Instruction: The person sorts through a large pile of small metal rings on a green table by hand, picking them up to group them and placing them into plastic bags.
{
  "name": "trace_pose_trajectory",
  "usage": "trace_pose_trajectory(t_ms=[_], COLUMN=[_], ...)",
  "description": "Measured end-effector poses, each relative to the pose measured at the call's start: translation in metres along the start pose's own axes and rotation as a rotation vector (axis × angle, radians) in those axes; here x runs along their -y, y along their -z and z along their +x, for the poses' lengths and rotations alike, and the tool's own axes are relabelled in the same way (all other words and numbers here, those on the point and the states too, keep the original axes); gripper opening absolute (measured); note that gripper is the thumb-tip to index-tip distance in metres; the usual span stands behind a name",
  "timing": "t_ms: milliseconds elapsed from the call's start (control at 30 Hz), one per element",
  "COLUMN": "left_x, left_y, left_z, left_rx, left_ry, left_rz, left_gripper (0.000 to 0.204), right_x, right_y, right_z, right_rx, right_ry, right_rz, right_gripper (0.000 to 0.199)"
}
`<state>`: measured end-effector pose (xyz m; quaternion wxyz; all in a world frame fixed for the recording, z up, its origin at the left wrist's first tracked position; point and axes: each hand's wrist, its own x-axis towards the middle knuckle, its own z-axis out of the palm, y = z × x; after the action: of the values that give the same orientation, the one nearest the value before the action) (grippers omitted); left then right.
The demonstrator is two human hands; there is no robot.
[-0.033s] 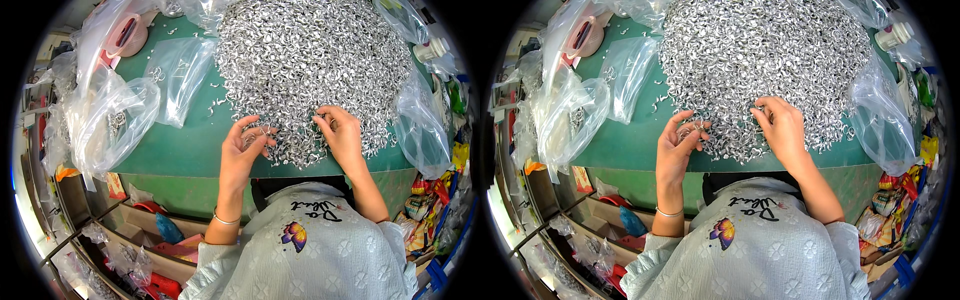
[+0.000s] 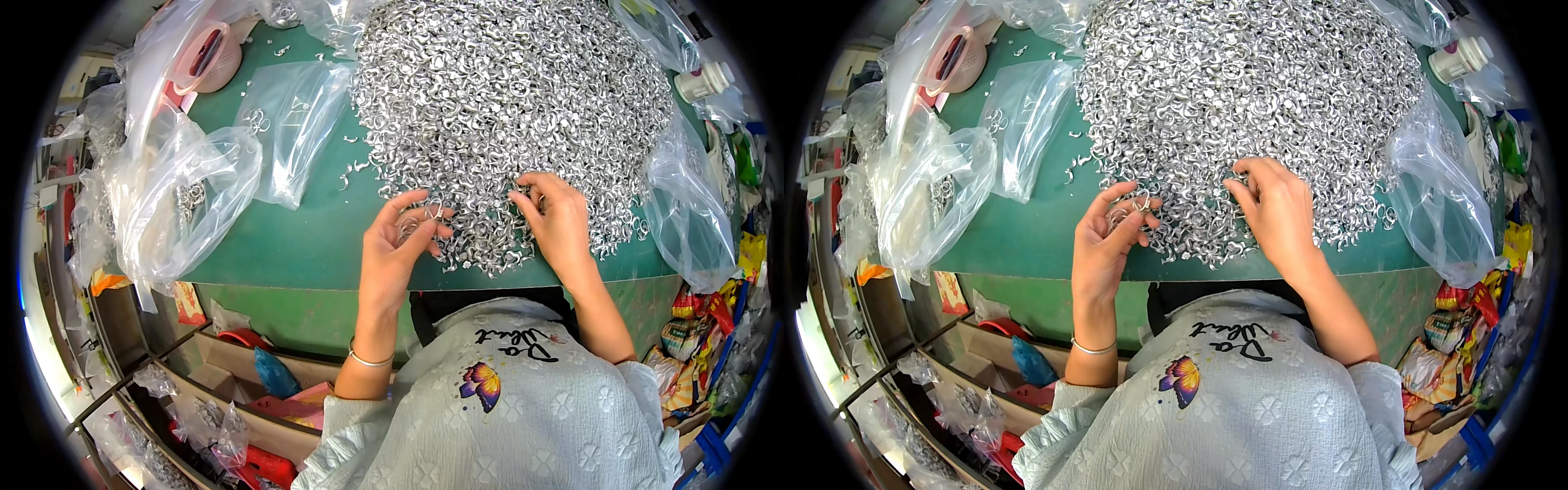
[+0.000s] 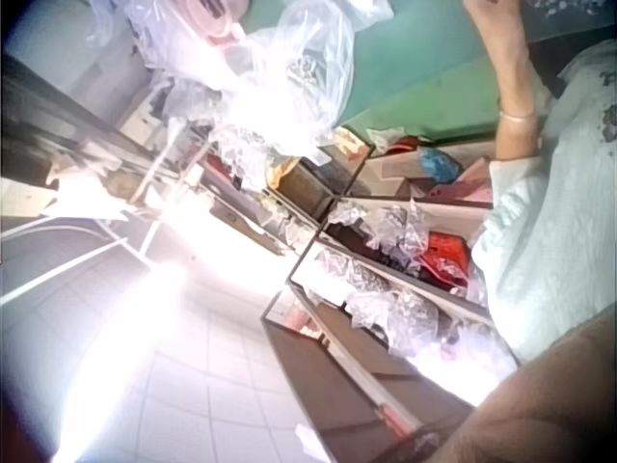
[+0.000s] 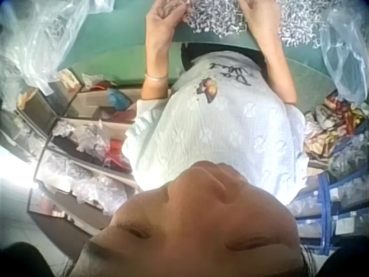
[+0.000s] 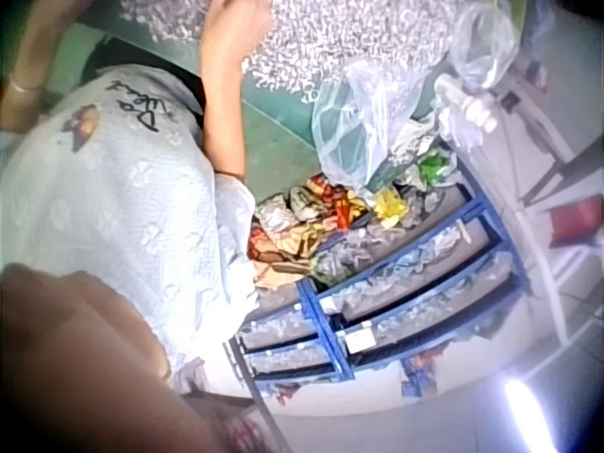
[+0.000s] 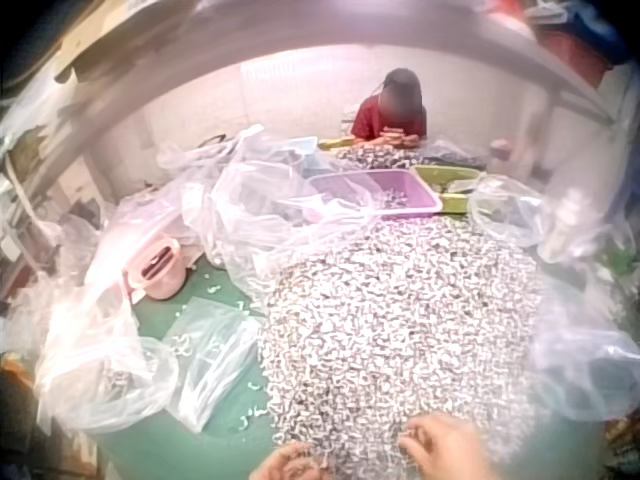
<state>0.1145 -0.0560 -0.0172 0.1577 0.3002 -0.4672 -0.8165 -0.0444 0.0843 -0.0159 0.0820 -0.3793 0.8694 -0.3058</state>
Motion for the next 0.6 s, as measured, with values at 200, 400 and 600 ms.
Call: trace_pose_trajectory(t_ms=[200, 400, 600], left_x=[0.0, 0.0, 0.01], left_y=[0.001, -0.001, 0.004], left_z=[0.001, 0.0, 0.002], left_rx=[0.037, 0.09, 0.245], left_ry=[0.1, 0.118, 0.179], left_rz=[-0.17, -0.31, -0.603], left_gripper=[0.029, 0.035, 0.038], right_x=[0.006, -0.003, -0.009], right_y=[-0.01, -0.001, 0.013], right_z=[0.004, 0.003, 0.003], right_rx=[0.033, -0.029, 0.256], right_ry=[0.042, 0.0, -0.469], right_rz=[-0.156, 0.13, 1.393], right_gripper=[0.015, 0.004, 0.016])
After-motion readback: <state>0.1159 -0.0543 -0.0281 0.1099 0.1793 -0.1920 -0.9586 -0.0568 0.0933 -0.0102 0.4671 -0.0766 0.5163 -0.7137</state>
